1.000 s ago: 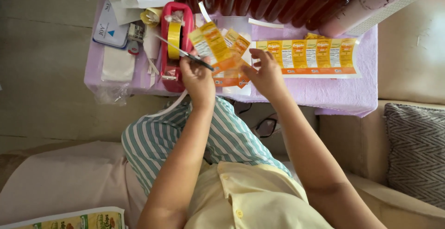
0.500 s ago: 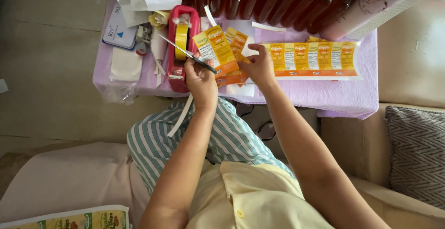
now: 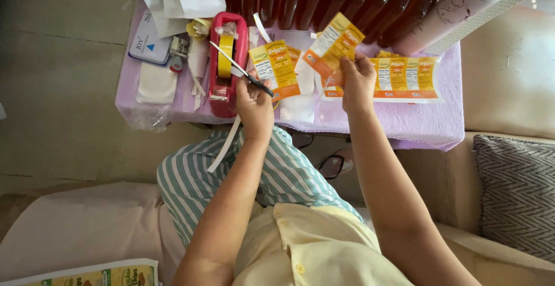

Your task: Cutting individual product labels from a printed sheet using scissors

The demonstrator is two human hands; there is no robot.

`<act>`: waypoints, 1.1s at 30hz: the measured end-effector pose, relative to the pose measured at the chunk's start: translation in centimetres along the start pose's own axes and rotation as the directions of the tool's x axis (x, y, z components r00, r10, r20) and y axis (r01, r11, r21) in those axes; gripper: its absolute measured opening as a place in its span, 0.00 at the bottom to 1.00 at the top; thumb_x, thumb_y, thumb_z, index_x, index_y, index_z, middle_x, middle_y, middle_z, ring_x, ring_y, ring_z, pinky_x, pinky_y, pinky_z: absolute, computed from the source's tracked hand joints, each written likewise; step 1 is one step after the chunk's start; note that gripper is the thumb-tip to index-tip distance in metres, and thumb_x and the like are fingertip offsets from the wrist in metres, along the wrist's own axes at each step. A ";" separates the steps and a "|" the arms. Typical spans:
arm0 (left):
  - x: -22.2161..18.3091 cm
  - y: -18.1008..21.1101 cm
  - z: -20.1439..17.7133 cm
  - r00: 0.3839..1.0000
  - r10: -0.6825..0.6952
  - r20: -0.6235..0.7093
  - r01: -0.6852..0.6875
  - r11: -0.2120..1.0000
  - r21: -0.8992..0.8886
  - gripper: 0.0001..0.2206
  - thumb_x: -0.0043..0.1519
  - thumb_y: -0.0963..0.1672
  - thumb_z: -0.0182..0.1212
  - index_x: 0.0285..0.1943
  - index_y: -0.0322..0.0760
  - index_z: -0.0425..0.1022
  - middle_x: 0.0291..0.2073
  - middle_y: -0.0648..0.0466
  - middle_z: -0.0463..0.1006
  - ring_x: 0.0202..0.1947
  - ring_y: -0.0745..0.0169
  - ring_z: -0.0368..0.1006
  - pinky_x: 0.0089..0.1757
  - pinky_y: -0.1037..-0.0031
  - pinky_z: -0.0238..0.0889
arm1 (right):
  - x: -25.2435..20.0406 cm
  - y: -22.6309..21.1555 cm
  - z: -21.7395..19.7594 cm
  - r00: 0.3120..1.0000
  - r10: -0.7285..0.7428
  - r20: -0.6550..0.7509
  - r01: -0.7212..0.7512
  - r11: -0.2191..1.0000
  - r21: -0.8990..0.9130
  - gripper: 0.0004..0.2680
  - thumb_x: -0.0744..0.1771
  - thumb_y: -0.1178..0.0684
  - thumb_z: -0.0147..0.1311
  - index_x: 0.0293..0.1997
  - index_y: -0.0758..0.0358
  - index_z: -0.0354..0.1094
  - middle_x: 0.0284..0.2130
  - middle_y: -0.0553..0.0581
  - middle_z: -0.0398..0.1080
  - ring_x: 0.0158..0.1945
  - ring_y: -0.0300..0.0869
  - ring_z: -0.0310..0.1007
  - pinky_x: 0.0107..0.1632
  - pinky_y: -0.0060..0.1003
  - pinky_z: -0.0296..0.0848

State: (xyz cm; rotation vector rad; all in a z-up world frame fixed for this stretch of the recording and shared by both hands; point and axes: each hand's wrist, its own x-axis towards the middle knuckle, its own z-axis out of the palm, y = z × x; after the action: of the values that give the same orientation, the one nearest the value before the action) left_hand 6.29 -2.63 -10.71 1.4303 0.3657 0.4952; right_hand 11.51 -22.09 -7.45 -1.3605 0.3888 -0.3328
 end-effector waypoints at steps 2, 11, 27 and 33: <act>-0.2 0.9 -0.2 1.000 0.005 0.009 -0.005 1.000 -0.008 0.16 0.63 0.40 0.66 0.59 0.38 0.69 0.46 0.43 0.80 0.52 0.47 0.78 0.50 0.66 0.74 | 1.2 2.3 -1.6 1.000 0.001 0.015 -0.001 1.000 0.023 0.07 0.68 0.59 0.59 0.49 0.66 0.70 0.30 0.51 0.69 0.34 0.38 0.78 0.35 0.35 0.83; -0.6 2.0 -0.4 0.997 0.005 0.078 -0.003 1.000 -0.027 0.16 0.63 0.42 0.67 0.59 0.40 0.69 0.44 0.44 0.80 0.51 0.48 0.79 0.50 0.64 0.74 | -4.0 1.1 1.0 0.975 -0.056 0.216 0.036 0.995 0.097 0.08 0.66 0.62 0.64 0.45 0.64 0.68 0.37 0.54 0.74 0.38 0.40 0.79 0.42 0.37 0.85; -1.0 2.8 0.0 0.983 -0.155 0.097 0.172 0.963 -0.209 0.20 0.60 0.43 0.70 0.59 0.36 0.71 0.41 0.50 0.76 0.48 0.61 0.74 0.50 0.66 0.70 | -7.7 -0.3 4.8 0.938 0.126 0.322 -0.088 0.988 -0.130 0.20 0.73 0.36 0.33 0.62 0.54 0.69 0.52 0.51 0.67 0.53 0.41 0.69 0.54 0.35 0.69; -0.9 4.4 -0.6 0.970 -0.207 0.126 0.234 0.934 -0.270 0.21 0.63 0.44 0.68 0.63 0.34 0.68 0.46 0.44 0.77 0.53 0.54 0.75 0.51 0.64 0.70 | -1.6 4.6 4.1 0.928 0.081 0.364 0.063 0.928 -0.366 0.11 0.72 0.49 0.48 0.59 0.57 0.72 0.57 0.64 0.66 0.62 0.56 0.69 0.57 0.52 0.75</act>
State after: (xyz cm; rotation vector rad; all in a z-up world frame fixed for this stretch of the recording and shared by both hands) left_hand 4.75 -2.31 -6.46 1.1136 0.3576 0.2809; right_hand 11.98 -16.96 -11.23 -1.7555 0.1388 0.0196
